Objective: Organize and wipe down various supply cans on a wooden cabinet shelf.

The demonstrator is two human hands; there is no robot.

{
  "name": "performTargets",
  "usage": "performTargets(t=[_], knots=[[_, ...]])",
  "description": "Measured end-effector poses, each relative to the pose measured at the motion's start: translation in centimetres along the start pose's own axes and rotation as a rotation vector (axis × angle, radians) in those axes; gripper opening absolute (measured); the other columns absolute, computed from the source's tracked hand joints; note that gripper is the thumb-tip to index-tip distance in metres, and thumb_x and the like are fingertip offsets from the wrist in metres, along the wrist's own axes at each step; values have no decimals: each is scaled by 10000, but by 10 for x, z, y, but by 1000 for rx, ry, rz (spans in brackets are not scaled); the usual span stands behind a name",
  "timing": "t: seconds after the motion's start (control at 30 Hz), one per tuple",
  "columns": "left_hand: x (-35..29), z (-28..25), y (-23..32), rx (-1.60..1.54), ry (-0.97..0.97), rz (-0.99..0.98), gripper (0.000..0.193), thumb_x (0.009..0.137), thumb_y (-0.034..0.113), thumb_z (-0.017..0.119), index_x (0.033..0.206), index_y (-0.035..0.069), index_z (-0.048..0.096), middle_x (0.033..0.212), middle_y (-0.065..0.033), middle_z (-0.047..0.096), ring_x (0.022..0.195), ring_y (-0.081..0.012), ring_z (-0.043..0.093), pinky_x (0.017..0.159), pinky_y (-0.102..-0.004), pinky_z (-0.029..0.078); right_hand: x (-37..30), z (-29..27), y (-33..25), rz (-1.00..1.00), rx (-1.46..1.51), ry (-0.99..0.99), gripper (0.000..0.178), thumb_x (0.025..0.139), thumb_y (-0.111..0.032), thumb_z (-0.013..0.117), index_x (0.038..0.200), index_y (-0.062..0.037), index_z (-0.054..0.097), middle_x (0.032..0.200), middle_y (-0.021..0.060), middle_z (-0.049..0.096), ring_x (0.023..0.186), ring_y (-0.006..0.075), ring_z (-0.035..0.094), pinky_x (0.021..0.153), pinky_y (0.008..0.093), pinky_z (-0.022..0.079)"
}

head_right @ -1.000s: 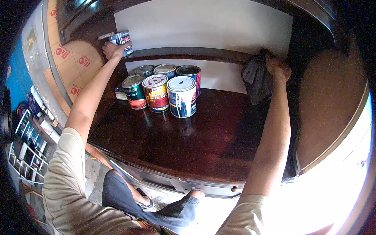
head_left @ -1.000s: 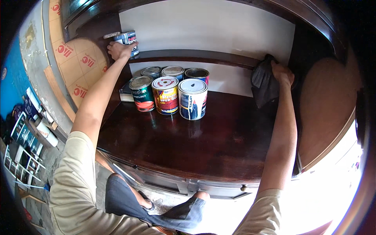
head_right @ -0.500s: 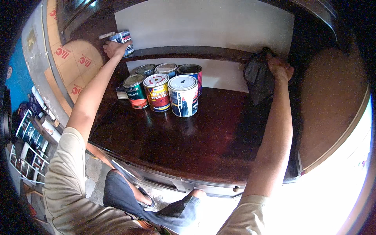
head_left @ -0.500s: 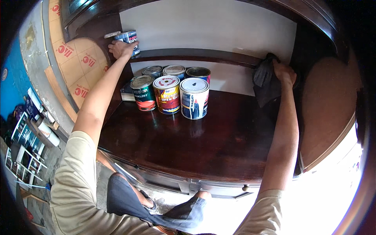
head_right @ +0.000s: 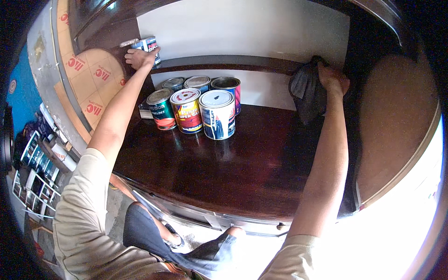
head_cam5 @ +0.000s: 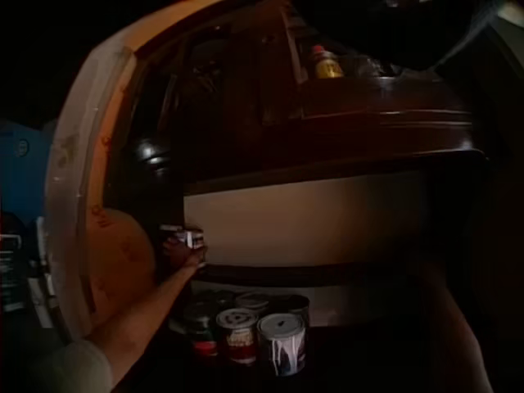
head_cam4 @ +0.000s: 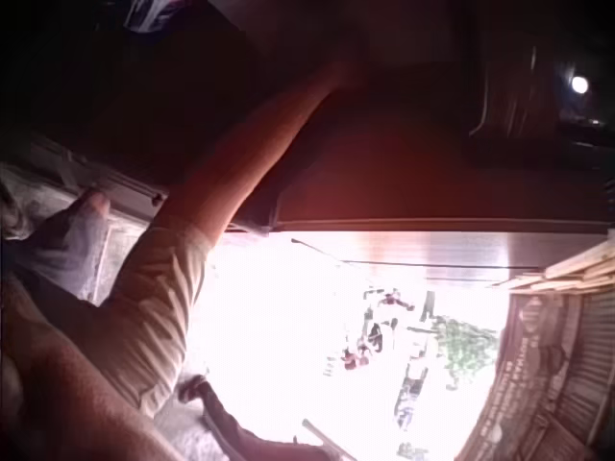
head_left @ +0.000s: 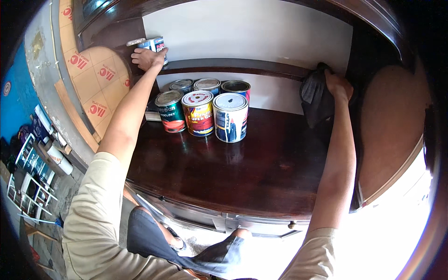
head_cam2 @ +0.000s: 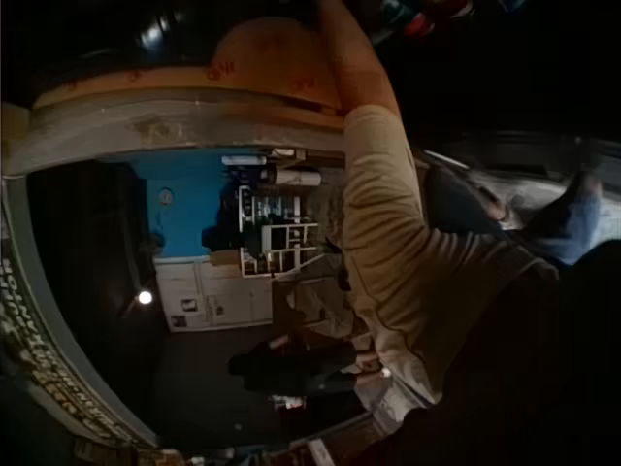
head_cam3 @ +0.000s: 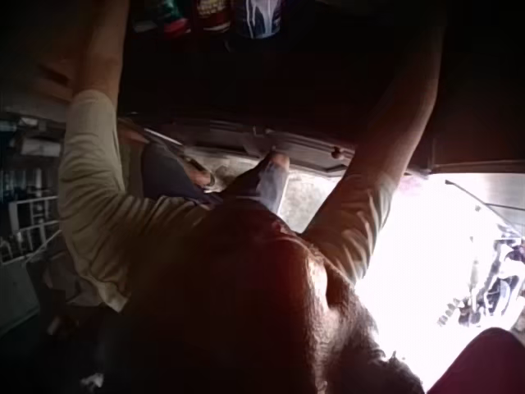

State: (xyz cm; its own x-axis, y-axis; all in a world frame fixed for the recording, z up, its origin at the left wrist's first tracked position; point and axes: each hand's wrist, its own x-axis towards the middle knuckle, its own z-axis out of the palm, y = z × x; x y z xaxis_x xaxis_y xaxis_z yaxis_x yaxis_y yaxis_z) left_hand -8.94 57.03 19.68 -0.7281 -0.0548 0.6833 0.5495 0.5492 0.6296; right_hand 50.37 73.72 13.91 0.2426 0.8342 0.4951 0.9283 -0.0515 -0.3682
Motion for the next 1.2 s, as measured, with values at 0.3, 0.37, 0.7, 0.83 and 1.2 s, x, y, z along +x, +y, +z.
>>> performTargets(t=[0.3,0.37,0.7,0.83,1.2], knots=[[-6,-3,3,8,32,-19,1067,574,647,942,1217,-32,429,1224,-198,489,1114,-304,539,835,-440,608,-3,-2,-1,-6,-14,-19,803,976,-716,286,1346,-132,694,1388,128,673,1222,392,650,992,472,510],[-8,-7,2,10,7,11,1087,570,676,930,1218,-42,436,1220,-200,496,1108,-308,551,825,-445,611,-5,-3,0,-21,-17,0,796,981,-707,287,1345,-128,694,1387,124,674,1221,392,650,985,471,512],[-43,-26,20,-108,-66,103,1166,552,746,901,1233,-89,454,1230,-223,518,1108,-340,592,805,-469,614,-9,-11,-5,-29,12,10,785,985,-688,293,1334,-115,700,1372,128,683,1214,387,655,976,456,513],[-71,-29,42,-129,-120,165,1164,538,740,908,1218,-97,470,1198,-212,531,1097,-336,596,815,-469,609,-6,-6,-3,-21,38,12,786,980,-687,302,1327,-107,703,1350,138,694,1208,385,658,980,450,510],[-144,-40,101,-341,-124,271,1087,546,654,944,1196,-84,480,1147,-185,526,1048,-323,593,793,-461,607,-4,-4,0,-30,36,-23,837,964,-708,309,1313,-55,701,1307,168,711,1205,396,658,987,449,504]])
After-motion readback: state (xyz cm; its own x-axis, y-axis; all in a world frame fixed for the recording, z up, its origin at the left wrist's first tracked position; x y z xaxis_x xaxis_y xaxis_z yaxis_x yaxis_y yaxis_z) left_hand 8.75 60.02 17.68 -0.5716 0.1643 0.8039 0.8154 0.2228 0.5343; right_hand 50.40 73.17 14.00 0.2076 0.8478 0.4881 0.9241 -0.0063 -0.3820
